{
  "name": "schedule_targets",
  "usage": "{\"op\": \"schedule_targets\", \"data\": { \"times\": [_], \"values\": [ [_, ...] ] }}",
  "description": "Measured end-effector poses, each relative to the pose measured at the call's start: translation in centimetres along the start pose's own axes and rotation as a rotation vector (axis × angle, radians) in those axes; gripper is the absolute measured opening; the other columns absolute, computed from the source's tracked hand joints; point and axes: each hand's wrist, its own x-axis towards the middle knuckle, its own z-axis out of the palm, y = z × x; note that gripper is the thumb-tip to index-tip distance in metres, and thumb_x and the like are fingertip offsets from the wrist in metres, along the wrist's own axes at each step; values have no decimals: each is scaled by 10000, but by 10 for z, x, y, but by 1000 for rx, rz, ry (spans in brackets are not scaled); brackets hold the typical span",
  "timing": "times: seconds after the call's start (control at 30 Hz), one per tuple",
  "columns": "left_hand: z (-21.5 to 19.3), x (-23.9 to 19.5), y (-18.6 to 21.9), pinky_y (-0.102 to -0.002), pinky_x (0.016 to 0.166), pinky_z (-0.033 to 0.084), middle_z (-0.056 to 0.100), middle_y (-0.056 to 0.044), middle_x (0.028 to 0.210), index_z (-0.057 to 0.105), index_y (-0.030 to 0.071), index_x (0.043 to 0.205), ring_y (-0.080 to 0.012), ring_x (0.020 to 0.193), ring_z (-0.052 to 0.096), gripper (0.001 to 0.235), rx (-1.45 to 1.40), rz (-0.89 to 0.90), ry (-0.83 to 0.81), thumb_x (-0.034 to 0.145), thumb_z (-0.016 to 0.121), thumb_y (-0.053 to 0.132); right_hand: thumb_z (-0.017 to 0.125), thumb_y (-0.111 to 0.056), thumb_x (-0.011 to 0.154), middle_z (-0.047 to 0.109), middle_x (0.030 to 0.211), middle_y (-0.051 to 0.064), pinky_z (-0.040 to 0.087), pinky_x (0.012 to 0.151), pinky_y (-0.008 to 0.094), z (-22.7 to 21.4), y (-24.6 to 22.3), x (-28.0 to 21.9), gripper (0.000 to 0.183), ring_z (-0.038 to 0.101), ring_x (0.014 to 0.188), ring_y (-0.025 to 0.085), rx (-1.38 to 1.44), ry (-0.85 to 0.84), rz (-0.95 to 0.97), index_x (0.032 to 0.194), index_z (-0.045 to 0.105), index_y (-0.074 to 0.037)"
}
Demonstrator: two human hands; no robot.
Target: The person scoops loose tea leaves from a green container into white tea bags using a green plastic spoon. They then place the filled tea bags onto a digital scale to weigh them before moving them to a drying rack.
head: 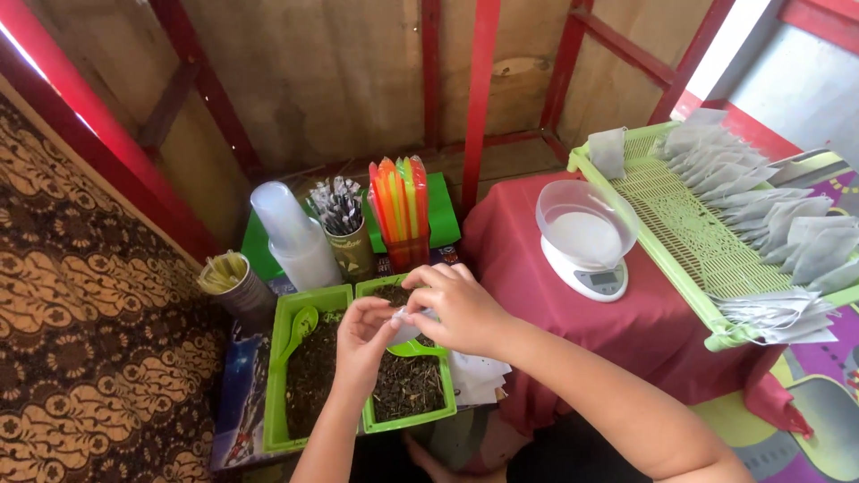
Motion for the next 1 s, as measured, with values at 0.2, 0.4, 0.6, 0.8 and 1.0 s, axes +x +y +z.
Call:
{"op": "schedule_targets", "data": {
  "times": [0.2,0.4,0.6,0.8,1.0],
  "values": [
    [2,0,-4,-300,780,589,788,-97,1001,708,55,1092,-177,920,745,239,15,-4,47,872,764,130,640,-299,959,653,1157,10,378,987,516,9,13,3,223,605,1094,264,-79,62,-62,900,778,-133],
    [16,2,-13,-376,866,551,789,-116,989,657,71,1209,-197,925,723,372,100,97,119,857,756,-2,667,-274,950,703,1030,-21,496,859,378,4,28,2,151,696,984,224,-15,-30,-9,858,713,-164],
    [30,5,-25,-341,769,508,753,-54,913,753,58,1096,-149,841,637,370,225,-7,-38,738,846,62,696,-204,919,729,933,30,548,754,377,-20,30,-12,132,708,865,253,91,3,-1,875,740,-88],
    [28,4,-52,-290,652,467,710,-3,794,733,100,897,-114,726,609,160,323,-32,-218,812,810,211,650,-195,926,714,925,83,528,721,422,-16,42,-31,196,670,801,264,67,-123,-57,964,790,-63],
    [7,-13,-72,-324,754,569,837,-18,966,815,118,974,-162,866,760,223,596,11,-210,822,751,268,614,-172,977,703,940,80,527,819,492,23,52,-53,199,657,831,272,-33,-101,-237,1073,769,-92]
  ]
}}
